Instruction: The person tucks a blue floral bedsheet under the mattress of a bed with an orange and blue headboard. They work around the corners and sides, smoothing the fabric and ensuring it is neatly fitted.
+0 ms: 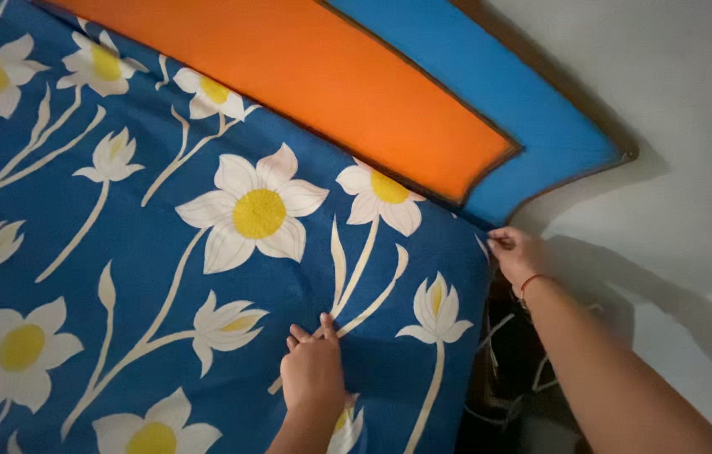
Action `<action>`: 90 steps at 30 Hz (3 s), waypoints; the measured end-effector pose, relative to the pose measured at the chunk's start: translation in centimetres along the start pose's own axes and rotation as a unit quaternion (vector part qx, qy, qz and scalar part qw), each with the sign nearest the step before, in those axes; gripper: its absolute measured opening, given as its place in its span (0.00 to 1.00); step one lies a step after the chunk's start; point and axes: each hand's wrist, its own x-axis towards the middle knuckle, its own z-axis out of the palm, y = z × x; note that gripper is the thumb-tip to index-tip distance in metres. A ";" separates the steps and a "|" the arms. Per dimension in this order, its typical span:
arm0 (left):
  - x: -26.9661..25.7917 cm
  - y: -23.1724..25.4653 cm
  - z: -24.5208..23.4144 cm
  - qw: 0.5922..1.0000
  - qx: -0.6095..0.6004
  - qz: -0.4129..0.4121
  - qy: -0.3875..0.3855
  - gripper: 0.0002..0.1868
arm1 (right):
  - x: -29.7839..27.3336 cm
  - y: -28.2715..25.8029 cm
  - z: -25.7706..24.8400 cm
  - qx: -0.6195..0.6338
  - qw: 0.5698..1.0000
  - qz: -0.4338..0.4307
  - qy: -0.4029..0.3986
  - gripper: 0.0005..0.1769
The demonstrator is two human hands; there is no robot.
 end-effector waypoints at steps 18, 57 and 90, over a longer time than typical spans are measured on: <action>-0.4 0.0 -0.3 1.000 0.015 0.003 -0.010 0.75 | 0.5 2.5 2.3 0.308 0.936 0.170 -0.017 0.17; 0.6 -0.3 1.3 0.991 0.059 0.011 0.124 0.63 | -3.1 -1.0 -2.6 -0.015 0.988 0.113 -0.106 0.29; 0.7 -0.3 0.9 0.998 0.036 0.003 0.044 0.58 | 0.3 -0.7 -9.5 -0.325 0.933 0.046 -0.147 0.30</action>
